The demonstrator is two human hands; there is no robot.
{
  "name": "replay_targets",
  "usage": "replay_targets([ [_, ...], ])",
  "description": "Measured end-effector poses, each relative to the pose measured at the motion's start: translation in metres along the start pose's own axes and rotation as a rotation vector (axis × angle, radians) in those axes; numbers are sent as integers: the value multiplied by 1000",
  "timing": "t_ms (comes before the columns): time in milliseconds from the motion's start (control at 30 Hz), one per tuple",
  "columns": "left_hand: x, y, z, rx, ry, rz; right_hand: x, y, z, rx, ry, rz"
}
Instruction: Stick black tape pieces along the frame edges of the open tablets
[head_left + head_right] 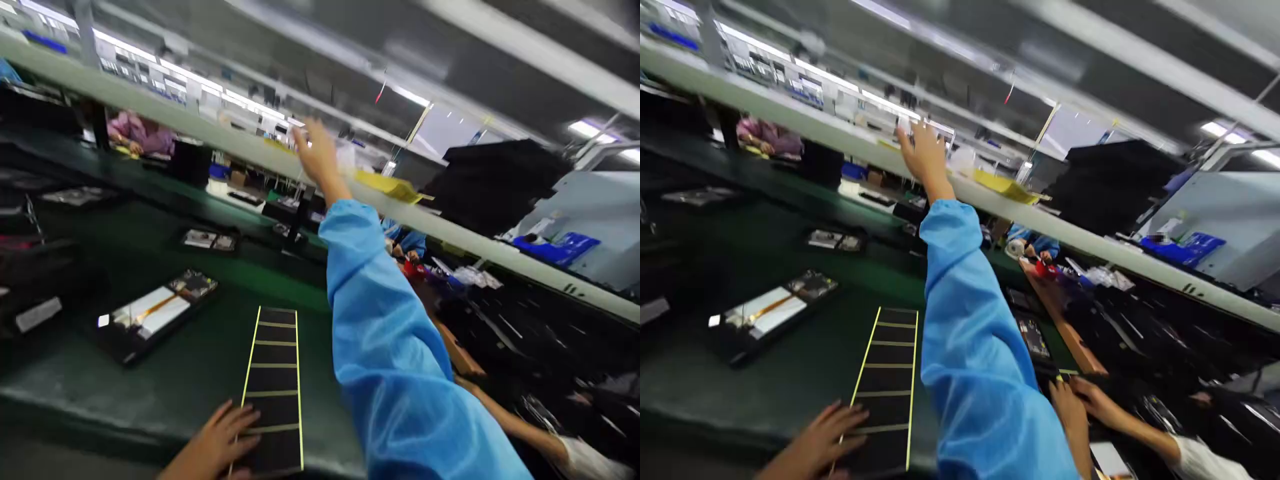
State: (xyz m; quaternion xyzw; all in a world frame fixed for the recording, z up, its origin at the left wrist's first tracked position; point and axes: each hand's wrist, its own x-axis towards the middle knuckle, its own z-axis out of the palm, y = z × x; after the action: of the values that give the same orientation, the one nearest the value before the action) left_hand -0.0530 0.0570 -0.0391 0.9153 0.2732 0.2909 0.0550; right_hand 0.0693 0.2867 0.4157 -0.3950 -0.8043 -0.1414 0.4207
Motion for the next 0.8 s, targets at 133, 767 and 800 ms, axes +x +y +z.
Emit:
replay_targets([
  [133, -23, -35, 17, -97, -74, -228, -134, 20, 13, 305, 151, -60],
  [767, 78, -155, 38, 17, -223, -382, -394, 84, 167, 186, -604, 550],
  [800, 77, -154, 38, 35, -225, -370, -391, 88, 175, 188, -616, 535],
])
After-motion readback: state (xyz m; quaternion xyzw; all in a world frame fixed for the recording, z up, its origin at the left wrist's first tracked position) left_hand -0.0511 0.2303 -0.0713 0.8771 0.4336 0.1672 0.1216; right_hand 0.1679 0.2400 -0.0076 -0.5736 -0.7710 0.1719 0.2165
